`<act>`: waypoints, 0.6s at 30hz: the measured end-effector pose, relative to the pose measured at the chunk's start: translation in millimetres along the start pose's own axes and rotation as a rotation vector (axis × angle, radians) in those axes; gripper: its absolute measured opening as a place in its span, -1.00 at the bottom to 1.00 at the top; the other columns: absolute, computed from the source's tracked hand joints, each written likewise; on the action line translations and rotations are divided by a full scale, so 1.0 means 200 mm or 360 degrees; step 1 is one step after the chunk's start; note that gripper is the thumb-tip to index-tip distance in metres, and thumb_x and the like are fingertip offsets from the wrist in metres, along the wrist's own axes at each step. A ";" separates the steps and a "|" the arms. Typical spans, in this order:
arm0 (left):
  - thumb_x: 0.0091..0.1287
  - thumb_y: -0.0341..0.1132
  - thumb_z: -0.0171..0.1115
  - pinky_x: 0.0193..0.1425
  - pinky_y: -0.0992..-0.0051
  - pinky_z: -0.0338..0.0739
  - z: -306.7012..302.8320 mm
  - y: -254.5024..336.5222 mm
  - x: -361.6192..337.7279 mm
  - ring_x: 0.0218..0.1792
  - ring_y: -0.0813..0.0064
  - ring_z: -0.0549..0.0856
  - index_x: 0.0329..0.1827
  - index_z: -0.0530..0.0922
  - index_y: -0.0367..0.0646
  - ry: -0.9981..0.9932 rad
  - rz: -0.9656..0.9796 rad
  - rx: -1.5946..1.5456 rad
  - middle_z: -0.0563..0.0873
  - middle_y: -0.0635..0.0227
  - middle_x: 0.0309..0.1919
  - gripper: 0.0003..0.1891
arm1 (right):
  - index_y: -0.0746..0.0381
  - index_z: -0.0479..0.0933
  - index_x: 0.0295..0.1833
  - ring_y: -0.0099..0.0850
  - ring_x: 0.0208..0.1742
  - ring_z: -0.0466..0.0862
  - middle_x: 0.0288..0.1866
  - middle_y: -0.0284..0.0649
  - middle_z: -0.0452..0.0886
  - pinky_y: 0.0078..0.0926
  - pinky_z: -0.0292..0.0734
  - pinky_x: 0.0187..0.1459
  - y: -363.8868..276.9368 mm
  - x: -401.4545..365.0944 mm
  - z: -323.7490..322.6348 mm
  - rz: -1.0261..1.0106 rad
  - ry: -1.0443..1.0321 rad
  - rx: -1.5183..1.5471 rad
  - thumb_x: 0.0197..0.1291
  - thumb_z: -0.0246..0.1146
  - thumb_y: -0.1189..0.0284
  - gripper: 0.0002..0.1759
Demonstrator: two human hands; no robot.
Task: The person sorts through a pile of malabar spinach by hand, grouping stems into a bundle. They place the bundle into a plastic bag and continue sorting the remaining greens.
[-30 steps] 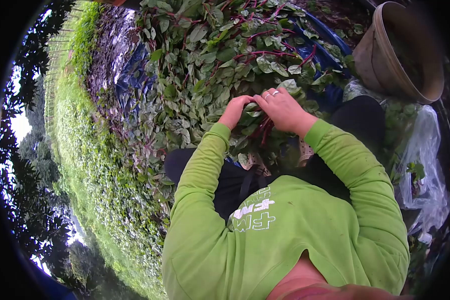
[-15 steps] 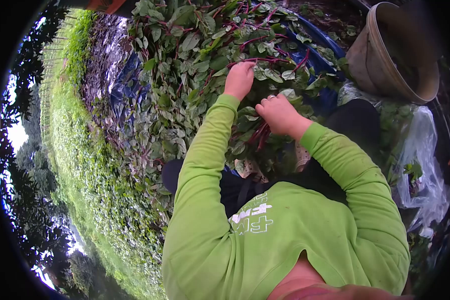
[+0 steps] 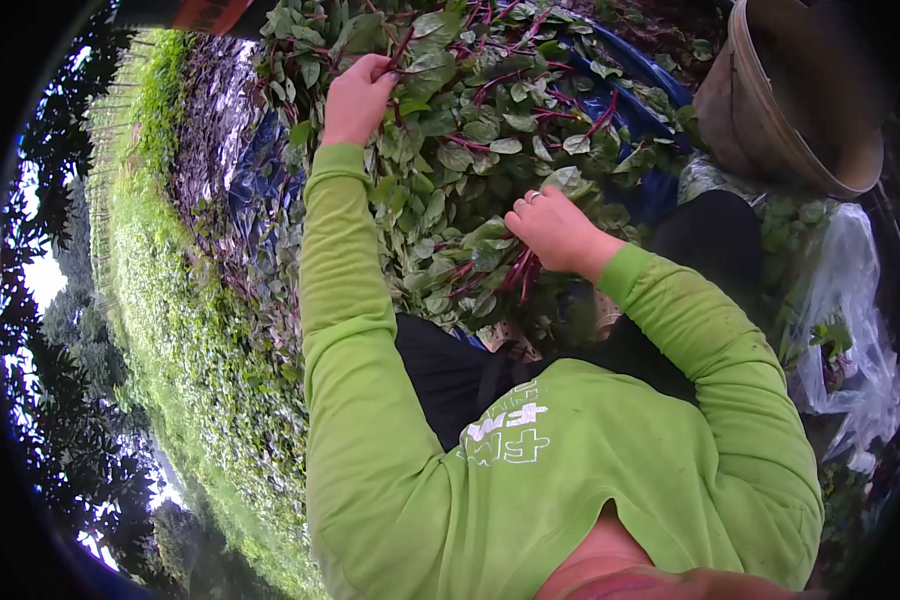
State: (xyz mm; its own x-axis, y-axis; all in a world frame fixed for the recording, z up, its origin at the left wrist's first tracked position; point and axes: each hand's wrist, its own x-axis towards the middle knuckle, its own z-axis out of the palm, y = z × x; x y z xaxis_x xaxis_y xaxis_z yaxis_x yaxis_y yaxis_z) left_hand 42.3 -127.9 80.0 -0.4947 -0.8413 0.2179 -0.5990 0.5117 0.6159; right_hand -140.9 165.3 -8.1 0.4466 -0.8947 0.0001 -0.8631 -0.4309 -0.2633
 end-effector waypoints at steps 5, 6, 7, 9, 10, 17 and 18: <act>0.43 -0.43 0.42 -0.17 0.65 0.49 -0.11 -0.01 -0.29 -0.22 0.75 0.66 0.06 0.70 -0.19 -0.0131 -0.0477 -0.0910 0.81 0.48 -0.12 -0.81 | 0.18 0.59 -0.05 -0.21 0.05 0.66 -0.10 -0.19 0.65 -0.23 0.48 0.08 -0.03 -0.01 0.00 -0.0090 0.0036 -0.0017 0.04 0.38 0.46 -0.69; 0.43 -0.44 0.42 -0.16 0.64 0.50 -0.10 0.04 -0.34 -0.18 0.72 0.69 0.05 0.69 -0.20 0.0065 -0.0590 -0.0958 0.81 0.45 -0.10 -0.82 | 0.18 0.59 -0.05 -0.21 0.04 0.66 -0.10 -0.19 0.65 -0.23 0.48 0.07 -0.03 -0.01 -0.01 -0.0100 0.0040 -0.0014 0.04 0.37 0.47 -0.70; 0.43 -0.45 0.41 -0.14 0.64 0.52 -0.10 0.07 -0.36 -0.15 0.70 0.71 0.04 0.68 -0.21 0.0252 -0.0695 -0.1009 0.81 0.42 -0.08 -0.83 | 0.18 0.58 -0.06 -0.21 0.04 0.66 -0.11 -0.19 0.65 -0.24 0.48 0.07 -0.03 -0.01 -0.01 -0.0098 0.0045 -0.0012 0.05 0.36 0.47 -0.71; 0.44 -0.47 0.40 -0.10 0.61 0.55 -0.17 0.03 -0.33 -0.14 0.65 0.73 0.02 0.68 -0.20 0.0639 -0.0373 -0.1402 0.81 0.37 -0.09 -0.85 | 0.18 0.58 -0.08 -0.21 0.03 0.66 -0.11 -0.19 0.65 -0.24 0.48 0.06 -0.04 -0.02 -0.01 -0.0094 0.0070 -0.0031 0.05 0.35 0.47 -0.73; 0.45 -0.47 0.39 -0.07 0.60 0.56 -0.20 0.05 -0.32 -0.14 0.62 0.74 0.01 0.68 -0.20 0.0830 -0.0212 -0.1593 0.81 0.35 -0.10 -0.86 | 0.18 0.58 -0.08 -0.21 0.02 0.66 -0.11 -0.19 0.65 -0.24 0.48 0.06 -0.04 -0.03 -0.01 -0.0088 0.0075 -0.0036 0.05 0.35 0.47 -0.73; 0.37 -0.34 0.46 -0.12 0.39 0.52 -0.16 0.26 -0.62 -0.24 0.49 0.65 -0.08 0.77 -0.07 0.0650 0.0112 0.0098 0.80 0.40 -0.28 -0.88 | 0.22 0.60 -0.06 -0.13 0.23 0.61 0.09 -0.07 0.64 -0.17 0.46 0.26 -0.08 -0.02 -0.04 -0.0126 0.0111 0.0034 0.06 0.33 0.47 -0.72; 0.35 -0.33 0.46 -0.13 0.34 0.51 -0.04 0.23 -0.70 -0.25 0.47 0.63 -0.10 0.78 -0.04 0.0472 0.0100 0.0101 0.79 0.41 -0.30 -0.89 | 0.25 0.59 -0.04 -0.09 0.31 0.57 0.17 -0.02 0.62 -0.13 0.43 0.34 -0.08 -0.03 -0.02 -0.0189 0.0285 0.0030 0.07 0.31 0.48 -0.70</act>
State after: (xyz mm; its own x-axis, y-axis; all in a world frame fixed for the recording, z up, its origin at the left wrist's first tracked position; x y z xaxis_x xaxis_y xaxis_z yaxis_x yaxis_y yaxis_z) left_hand 89.8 11.6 84.1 -0.3322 -0.8170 0.4714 -0.6158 0.5664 0.5477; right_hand -130.8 177.1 -0.8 0.4945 -0.8452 0.2028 -0.8018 -0.5336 -0.2691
